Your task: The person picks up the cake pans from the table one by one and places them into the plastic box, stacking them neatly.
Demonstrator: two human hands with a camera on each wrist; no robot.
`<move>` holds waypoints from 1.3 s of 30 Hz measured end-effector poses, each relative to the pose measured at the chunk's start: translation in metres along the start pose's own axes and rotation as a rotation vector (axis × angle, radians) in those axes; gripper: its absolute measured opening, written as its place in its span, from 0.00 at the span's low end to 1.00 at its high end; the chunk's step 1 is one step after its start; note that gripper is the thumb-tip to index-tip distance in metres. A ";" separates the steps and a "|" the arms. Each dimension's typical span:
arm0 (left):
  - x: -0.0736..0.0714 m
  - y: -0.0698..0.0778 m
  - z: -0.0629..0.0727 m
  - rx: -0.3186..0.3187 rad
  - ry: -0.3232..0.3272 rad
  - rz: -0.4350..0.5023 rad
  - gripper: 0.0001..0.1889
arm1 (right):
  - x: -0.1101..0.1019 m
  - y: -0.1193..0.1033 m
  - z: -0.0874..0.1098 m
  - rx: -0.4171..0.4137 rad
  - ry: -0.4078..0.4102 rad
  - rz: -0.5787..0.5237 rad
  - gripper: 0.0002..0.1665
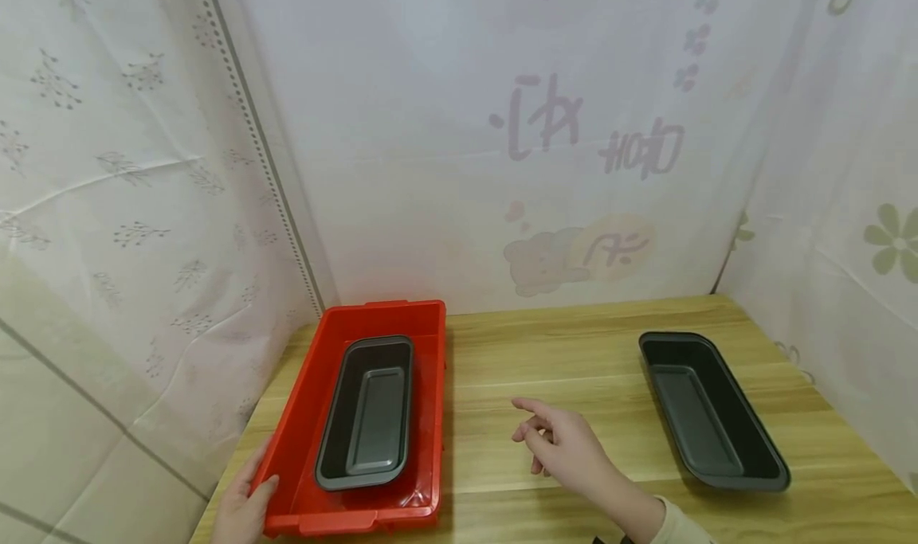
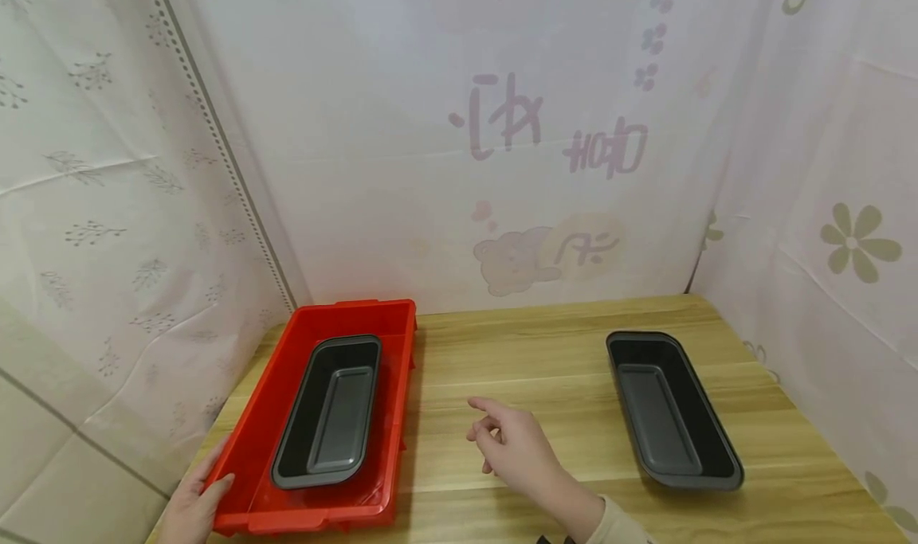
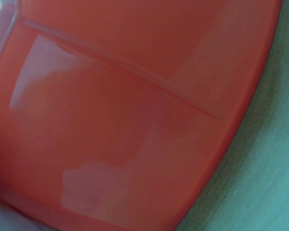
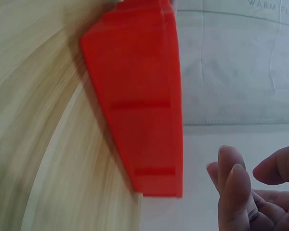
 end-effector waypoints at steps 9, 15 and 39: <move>0.001 -0.005 -0.001 -0.065 -0.012 0.035 0.33 | -0.033 0.017 0.007 0.045 0.069 0.070 0.24; 0.002 -0.007 -0.001 -0.091 -0.021 0.059 0.33 | -0.055 0.028 0.013 0.059 0.100 0.087 0.25; -0.001 -0.004 0.000 0.003 0.005 0.018 0.33 | -0.142 0.064 0.043 0.134 0.284 0.303 0.23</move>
Point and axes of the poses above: each hand's wrist, its own z-axis away from the middle knuckle, its own x-axis out of the palm, y = z × x, the point moved 8 cm from there along -z, towards the middle knuckle, and after that the axes turned 10 degrees about y, right-handed, at the moved point
